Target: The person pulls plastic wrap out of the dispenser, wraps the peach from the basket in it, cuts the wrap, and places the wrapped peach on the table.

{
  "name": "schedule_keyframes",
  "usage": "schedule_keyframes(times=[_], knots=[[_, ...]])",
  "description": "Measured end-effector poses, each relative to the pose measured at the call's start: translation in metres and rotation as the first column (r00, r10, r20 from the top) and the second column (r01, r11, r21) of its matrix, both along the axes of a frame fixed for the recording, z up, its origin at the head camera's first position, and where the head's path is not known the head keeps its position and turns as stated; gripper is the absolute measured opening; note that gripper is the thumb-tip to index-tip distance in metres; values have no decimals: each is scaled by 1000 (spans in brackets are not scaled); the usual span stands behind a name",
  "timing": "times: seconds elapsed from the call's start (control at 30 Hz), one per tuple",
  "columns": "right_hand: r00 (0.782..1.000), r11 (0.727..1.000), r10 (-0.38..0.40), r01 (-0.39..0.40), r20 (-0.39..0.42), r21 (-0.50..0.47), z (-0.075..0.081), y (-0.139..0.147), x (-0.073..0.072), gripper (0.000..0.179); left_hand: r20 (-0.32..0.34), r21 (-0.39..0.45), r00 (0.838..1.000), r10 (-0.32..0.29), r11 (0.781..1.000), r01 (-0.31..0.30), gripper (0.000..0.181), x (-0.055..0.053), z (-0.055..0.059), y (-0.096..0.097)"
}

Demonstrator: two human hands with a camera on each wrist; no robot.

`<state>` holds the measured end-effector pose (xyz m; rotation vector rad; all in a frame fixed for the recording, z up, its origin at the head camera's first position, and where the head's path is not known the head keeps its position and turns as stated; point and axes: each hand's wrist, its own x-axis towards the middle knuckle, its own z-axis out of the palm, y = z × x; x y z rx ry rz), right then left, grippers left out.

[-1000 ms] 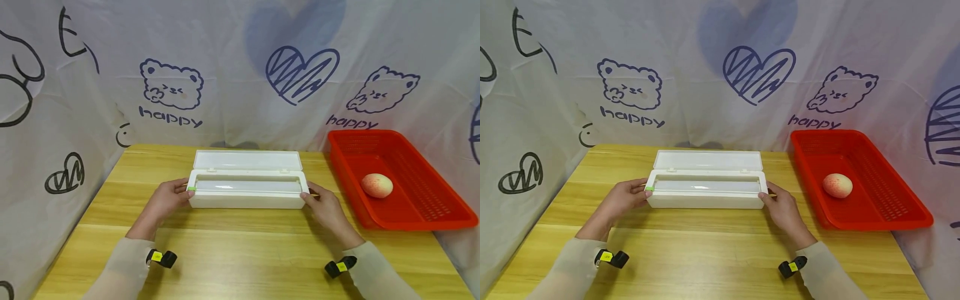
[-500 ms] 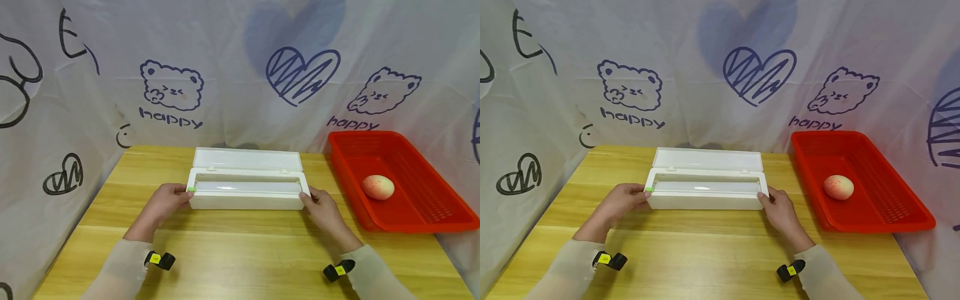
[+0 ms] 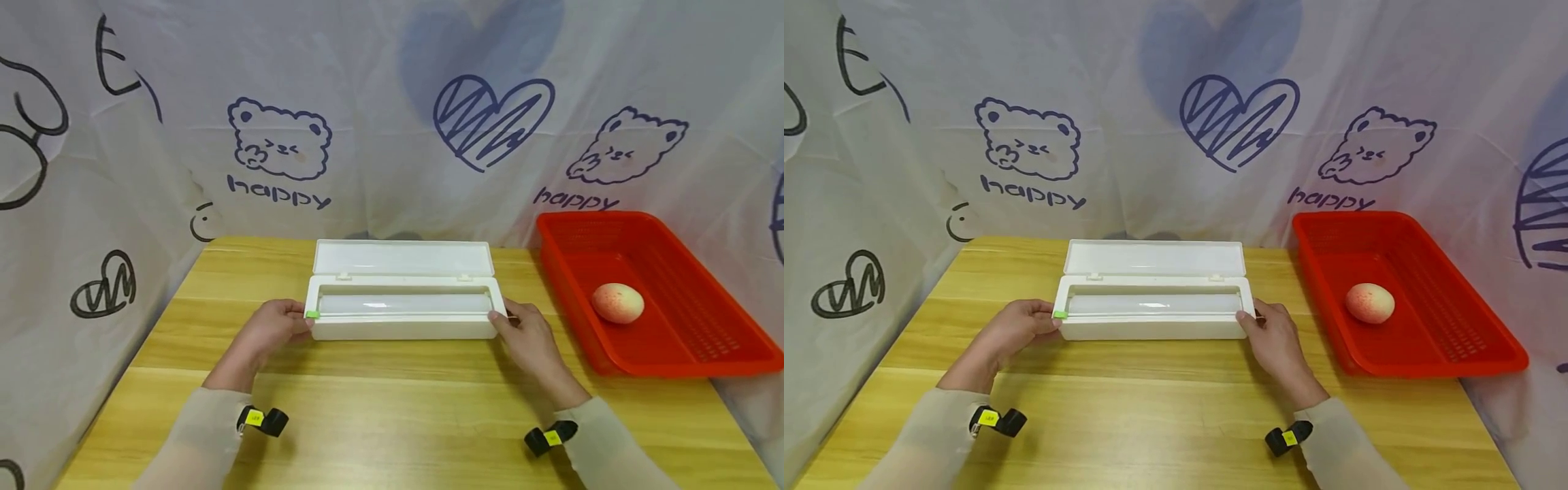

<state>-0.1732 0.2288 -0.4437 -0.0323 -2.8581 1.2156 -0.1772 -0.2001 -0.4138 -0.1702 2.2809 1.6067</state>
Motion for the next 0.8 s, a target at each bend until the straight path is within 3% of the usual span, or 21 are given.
schedule_keyframes(times=[0.27,0.4,0.53,0.67,0.8], knots=[[998,1000,18,-18,68,-3,0,2,-4,60,-32,6,999,-9,1000,9,65,2,-4,0],[996,998,59,-59,68,-6,-2,6,-7,63,-60,12,995,-74,997,75,68,0,-6,-1],[993,995,92,-90,73,-31,-2,9,-11,66,-29,45,989,-143,989,144,63,-7,-5,-8],[991,998,25,-17,130,-60,-1,6,-16,64,6,7,994,-109,994,109,57,-21,-3,-10],[985,996,-52,63,164,-61,0,0,-21,62,-14,-133,1000,-20,991,18,55,-33,-5,-3]])
